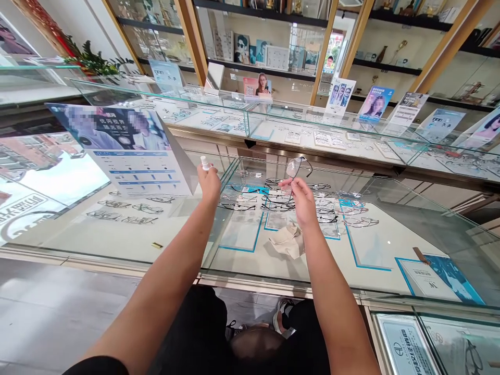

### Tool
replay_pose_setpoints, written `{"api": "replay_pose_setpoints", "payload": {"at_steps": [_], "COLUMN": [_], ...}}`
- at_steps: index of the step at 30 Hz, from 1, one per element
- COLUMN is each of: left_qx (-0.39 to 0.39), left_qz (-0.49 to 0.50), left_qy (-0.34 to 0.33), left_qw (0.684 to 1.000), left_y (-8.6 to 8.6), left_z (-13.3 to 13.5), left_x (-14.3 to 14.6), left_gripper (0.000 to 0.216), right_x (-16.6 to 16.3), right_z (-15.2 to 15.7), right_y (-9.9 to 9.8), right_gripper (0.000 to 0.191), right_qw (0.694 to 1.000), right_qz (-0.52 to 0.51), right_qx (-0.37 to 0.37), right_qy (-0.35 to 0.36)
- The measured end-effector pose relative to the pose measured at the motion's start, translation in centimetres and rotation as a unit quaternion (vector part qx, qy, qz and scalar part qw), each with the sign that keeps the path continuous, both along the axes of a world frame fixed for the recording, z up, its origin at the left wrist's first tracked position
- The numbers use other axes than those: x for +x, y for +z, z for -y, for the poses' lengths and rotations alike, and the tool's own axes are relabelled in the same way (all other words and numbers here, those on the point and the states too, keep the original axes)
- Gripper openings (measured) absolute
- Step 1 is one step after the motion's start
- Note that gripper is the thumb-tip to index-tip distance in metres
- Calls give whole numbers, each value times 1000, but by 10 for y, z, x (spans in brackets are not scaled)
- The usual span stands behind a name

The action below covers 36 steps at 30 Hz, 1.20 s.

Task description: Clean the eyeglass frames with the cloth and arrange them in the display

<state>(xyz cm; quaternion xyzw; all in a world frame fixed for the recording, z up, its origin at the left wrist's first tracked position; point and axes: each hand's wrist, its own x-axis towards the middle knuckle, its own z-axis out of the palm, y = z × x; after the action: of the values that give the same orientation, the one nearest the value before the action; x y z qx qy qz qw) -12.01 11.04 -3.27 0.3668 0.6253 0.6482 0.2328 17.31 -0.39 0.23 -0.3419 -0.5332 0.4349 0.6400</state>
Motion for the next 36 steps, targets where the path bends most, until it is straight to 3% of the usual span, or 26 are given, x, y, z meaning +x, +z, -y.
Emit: {"api": "replay_pose_setpoints", "payload": {"at_steps": [8, 19, 24, 28, 30, 32, 34, 36], "left_qx": [-58, -73, 2, 117, 195, 235, 209, 134], "left_qz": [3, -23, -77, -172, -232, -270, -307, -352], "left_qy": [57, 63, 91, 124, 119, 40, -135, -335], "left_qw": [997, 995, 993, 970, 946, 933, 919, 864], "left_y": [-27, -35, -19, 13, 30, 43, 50, 49], "left_z": [-17, -22, -11, 16, 37, 60, 83, 103], "left_x": [-21, -25, -17, 2, 21, 46, 72, 94], "left_gripper": [20, 23, 43, 59, 56, 37, 15, 7], "right_x": [5, 3, 2, 4, 7, 9, 12, 13], "right_z": [-2, -6, -4, -5, -6, -6, -6, -6], "right_y": [-3, -7, -5, -3, -1, 1, 3, 4], "right_gripper": [27, 30, 26, 27, 29, 32, 34, 36], "right_qw": [1000, 1000, 1000, 1000, 1000, 1000, 999, 999], "right_qz": [-1, 13, -7, -6, 4, 12, 15, 18], "right_qx": [-18, -19, -9, -5, -3, -6, -8, -8], "right_qy": [22, 5, 14, 0, -14, -26, -33, -39]}}
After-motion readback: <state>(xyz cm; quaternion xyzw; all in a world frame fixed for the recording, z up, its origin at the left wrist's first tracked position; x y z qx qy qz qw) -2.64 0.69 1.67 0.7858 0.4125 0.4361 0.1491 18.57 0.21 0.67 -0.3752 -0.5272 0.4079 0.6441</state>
